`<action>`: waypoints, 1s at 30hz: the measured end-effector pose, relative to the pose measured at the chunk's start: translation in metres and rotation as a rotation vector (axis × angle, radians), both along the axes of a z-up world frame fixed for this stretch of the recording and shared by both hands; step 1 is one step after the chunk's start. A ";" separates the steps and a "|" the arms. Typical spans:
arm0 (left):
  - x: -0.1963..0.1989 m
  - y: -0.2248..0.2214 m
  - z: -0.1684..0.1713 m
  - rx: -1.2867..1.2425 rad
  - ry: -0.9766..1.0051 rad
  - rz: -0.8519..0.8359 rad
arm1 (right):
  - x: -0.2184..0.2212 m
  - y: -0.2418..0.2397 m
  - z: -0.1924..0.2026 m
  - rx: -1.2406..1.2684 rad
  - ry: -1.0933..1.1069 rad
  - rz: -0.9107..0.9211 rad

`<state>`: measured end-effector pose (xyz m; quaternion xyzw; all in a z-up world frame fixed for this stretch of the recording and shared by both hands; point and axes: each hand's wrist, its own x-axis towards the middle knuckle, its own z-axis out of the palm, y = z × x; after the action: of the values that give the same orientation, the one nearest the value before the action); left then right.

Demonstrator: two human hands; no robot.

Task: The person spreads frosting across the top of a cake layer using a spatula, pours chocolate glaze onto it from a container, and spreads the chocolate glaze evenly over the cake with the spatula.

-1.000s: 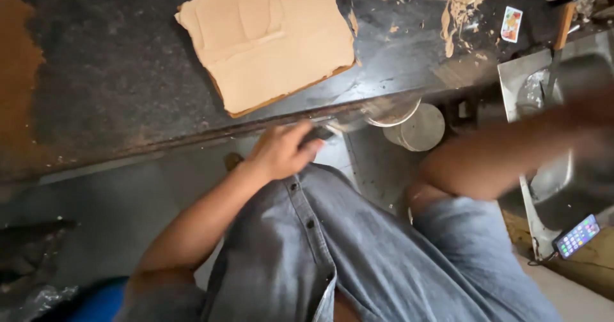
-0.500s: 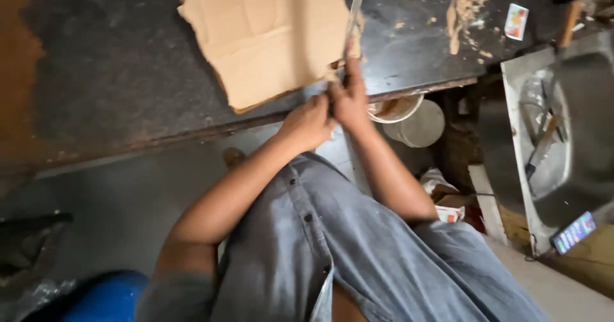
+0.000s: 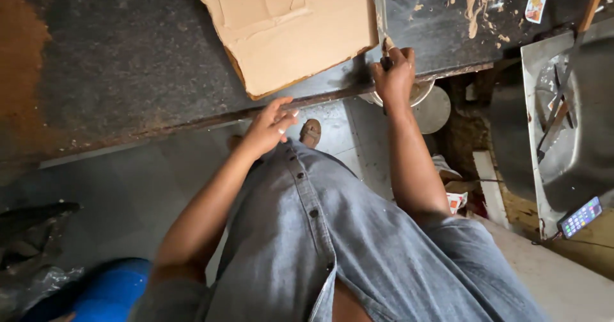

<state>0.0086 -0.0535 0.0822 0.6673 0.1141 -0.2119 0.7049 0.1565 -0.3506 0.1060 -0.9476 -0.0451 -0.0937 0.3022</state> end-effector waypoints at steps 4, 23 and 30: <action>-0.004 -0.007 -0.004 -0.114 -0.018 0.049 | 0.001 0.005 -0.003 -0.022 0.008 0.005; -0.037 0.006 -0.014 -0.062 0.102 0.196 | -0.039 0.111 0.004 0.041 0.140 0.454; -0.065 0.016 -0.056 -0.083 0.166 -0.002 | -0.075 0.137 0.020 0.386 0.589 1.000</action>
<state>-0.0560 -0.0375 0.0262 0.6180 0.1624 -0.2716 0.7197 0.0812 -0.2139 0.1264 -0.7258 -0.3813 0.3191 0.4754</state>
